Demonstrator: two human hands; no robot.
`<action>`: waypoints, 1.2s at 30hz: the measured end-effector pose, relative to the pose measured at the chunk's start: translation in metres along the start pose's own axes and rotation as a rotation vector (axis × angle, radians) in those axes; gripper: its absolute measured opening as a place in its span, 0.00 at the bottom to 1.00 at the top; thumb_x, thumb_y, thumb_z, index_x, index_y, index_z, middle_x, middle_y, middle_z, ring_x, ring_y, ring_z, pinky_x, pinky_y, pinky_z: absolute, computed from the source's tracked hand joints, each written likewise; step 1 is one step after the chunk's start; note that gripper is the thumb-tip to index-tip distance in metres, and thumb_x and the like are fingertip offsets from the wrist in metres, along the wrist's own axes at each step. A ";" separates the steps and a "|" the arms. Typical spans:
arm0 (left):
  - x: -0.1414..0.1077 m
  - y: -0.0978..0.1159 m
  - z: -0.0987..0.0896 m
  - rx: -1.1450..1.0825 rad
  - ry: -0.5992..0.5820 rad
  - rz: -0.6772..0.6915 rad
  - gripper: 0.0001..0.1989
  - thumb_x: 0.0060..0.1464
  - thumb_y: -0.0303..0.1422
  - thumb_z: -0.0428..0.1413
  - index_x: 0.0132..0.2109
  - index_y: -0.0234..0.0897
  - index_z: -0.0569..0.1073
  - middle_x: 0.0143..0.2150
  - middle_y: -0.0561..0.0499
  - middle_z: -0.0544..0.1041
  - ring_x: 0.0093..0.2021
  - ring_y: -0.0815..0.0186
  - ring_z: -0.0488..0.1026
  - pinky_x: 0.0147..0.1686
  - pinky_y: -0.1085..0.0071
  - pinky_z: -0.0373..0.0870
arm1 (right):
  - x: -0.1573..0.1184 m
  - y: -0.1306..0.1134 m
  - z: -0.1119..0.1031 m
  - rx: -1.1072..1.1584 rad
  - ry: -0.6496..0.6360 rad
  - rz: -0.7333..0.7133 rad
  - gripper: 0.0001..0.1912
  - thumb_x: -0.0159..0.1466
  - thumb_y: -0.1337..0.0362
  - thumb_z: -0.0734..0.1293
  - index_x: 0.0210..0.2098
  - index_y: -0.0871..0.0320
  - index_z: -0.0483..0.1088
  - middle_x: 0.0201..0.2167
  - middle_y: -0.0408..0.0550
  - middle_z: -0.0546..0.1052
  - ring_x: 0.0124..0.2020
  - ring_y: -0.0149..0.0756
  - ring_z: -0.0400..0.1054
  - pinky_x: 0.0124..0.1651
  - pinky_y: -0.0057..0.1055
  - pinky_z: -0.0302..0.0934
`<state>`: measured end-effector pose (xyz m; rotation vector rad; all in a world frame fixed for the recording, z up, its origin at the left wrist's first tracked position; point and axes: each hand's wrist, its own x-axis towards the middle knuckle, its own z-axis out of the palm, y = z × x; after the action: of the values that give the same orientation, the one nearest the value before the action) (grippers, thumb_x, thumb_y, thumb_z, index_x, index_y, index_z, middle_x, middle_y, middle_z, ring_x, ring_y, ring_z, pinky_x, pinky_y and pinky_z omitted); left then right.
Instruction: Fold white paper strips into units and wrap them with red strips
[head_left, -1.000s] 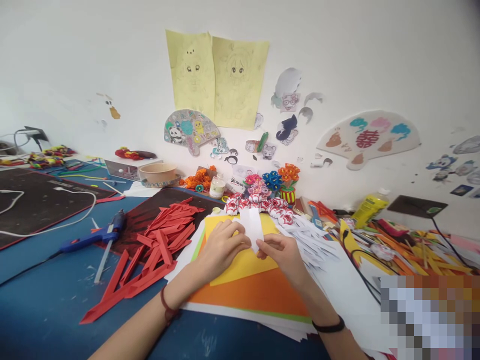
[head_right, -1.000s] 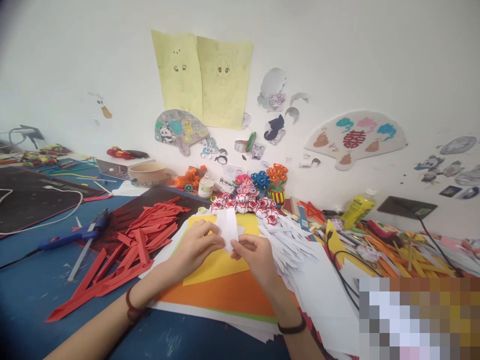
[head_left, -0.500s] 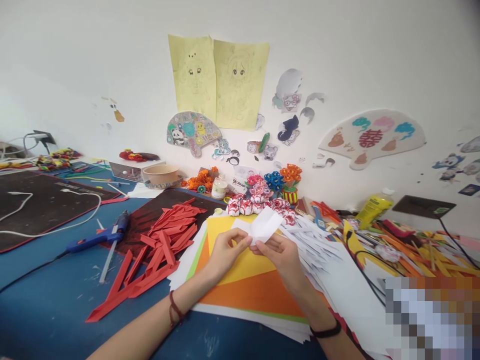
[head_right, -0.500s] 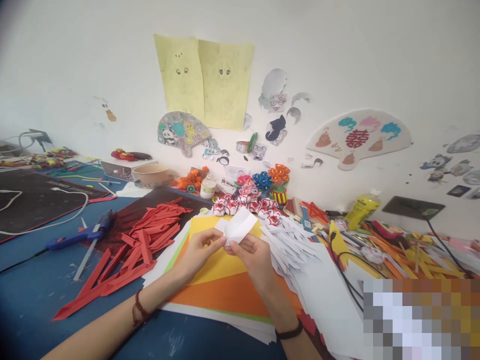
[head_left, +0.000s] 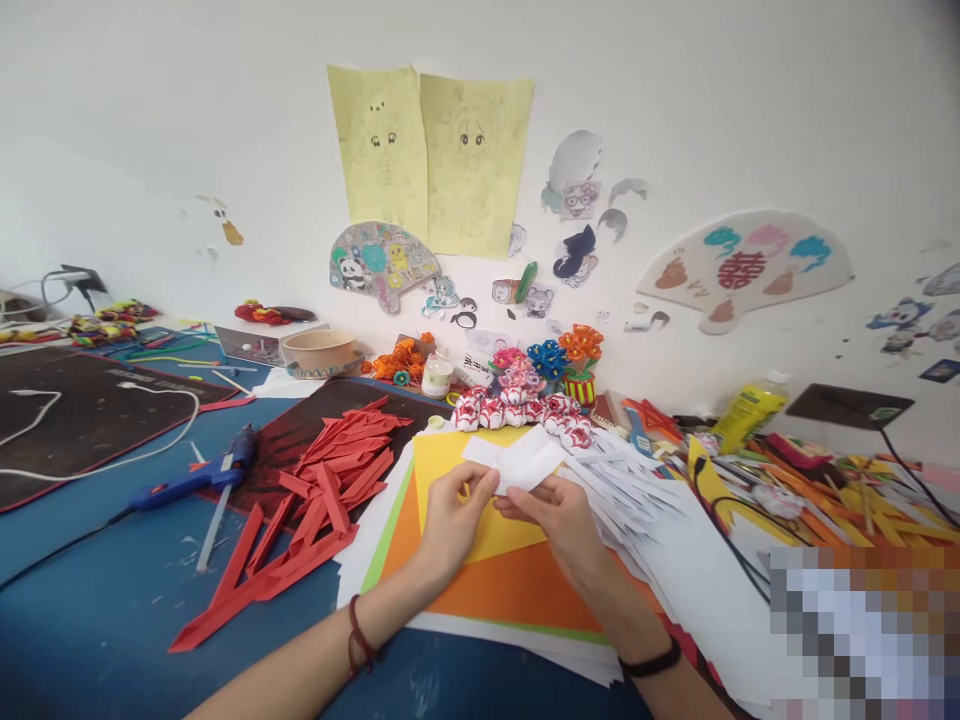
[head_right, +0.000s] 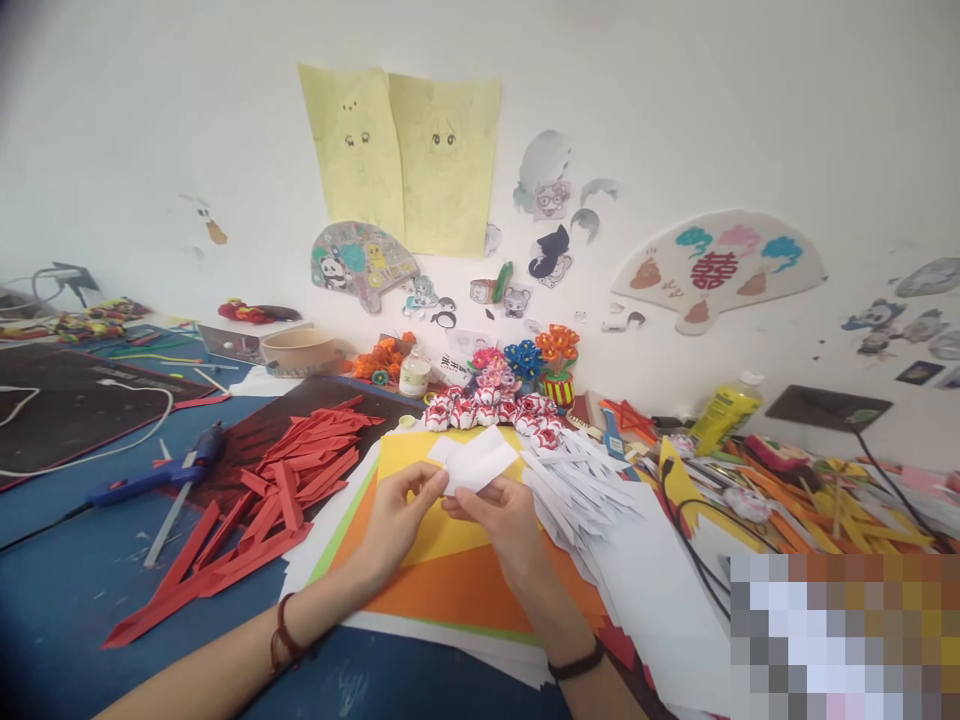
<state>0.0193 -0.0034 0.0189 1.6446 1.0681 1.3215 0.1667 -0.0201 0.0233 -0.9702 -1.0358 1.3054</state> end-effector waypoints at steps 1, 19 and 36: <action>0.000 0.000 0.000 0.015 0.003 0.004 0.17 0.59 0.42 0.52 0.31 0.33 0.74 0.30 0.50 0.75 0.33 0.65 0.69 0.35 0.71 0.62 | 0.000 0.000 0.000 0.000 0.001 0.002 0.21 0.47 0.55 0.78 0.35 0.63 0.78 0.30 0.54 0.82 0.31 0.46 0.78 0.43 0.45 0.72; -0.001 0.017 -0.008 0.165 -0.077 0.112 0.17 0.60 0.41 0.50 0.28 0.35 0.71 0.28 0.52 0.71 0.31 0.67 0.65 0.33 0.72 0.60 | -0.002 -0.004 -0.002 -0.167 0.050 -0.112 0.15 0.50 0.55 0.75 0.30 0.62 0.78 0.21 0.50 0.79 0.23 0.38 0.73 0.31 0.34 0.68; 0.009 0.022 -0.025 0.145 -0.449 0.110 0.20 0.63 0.41 0.46 0.30 0.34 0.74 0.28 0.51 0.75 0.29 0.69 0.69 0.31 0.75 0.61 | -0.003 -0.022 -0.008 -0.275 -0.094 -0.108 0.13 0.52 0.56 0.73 0.27 0.61 0.78 0.21 0.47 0.77 0.22 0.33 0.68 0.28 0.30 0.63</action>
<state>-0.0013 -0.0013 0.0469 2.0105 0.8241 0.8906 0.1807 -0.0242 0.0425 -1.0487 -1.3475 1.1475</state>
